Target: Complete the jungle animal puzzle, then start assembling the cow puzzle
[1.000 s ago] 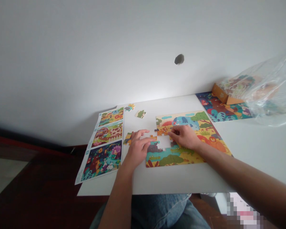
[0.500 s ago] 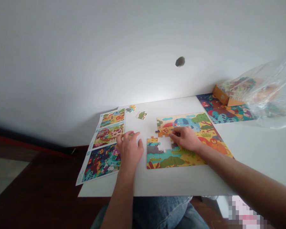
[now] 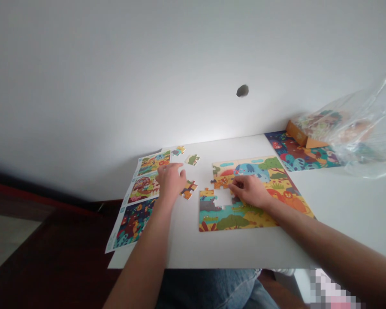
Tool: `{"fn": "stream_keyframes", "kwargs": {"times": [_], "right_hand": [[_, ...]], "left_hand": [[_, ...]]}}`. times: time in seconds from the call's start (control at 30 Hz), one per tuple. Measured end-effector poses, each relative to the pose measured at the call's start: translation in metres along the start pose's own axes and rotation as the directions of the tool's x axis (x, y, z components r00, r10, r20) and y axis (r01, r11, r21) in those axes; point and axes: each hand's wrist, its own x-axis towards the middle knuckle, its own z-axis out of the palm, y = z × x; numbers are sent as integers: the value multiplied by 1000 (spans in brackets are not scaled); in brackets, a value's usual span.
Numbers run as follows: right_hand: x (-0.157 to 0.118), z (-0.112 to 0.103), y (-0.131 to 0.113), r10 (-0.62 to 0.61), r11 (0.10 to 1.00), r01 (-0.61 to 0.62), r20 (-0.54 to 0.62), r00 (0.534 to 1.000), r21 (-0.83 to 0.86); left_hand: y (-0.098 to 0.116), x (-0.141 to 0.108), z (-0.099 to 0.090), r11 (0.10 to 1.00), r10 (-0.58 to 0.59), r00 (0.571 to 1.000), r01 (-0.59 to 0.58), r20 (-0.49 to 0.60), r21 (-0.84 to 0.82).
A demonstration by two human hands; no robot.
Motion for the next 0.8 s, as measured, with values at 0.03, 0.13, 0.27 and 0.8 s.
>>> {"fn": "stream_keyframes", "kwargs": {"times": [0.03, 0.13, 0.27, 0.8], "right_hand": [[0, 0, 0, 3, 1000, -3, -6, 1000, -3], [0, 1, 0, 2, 1000, -2, -6, 1000, -1], [0, 3, 2, -5, 1000, 5, -11, 1000, -1], [1, 4, 0, -14, 999, 14, -9, 1000, 44]], "left_hand": [[-3, 19, 2, 999, -16, 1000, 16, 4, 35], [-12, 70, 13, 986, -64, 994, 48, 94, 163], [-22, 109, 33, 978, -80, 978, 40, 193, 203], [-7, 137, 55, 994, -99, 978, 106, 182, -27]]}}
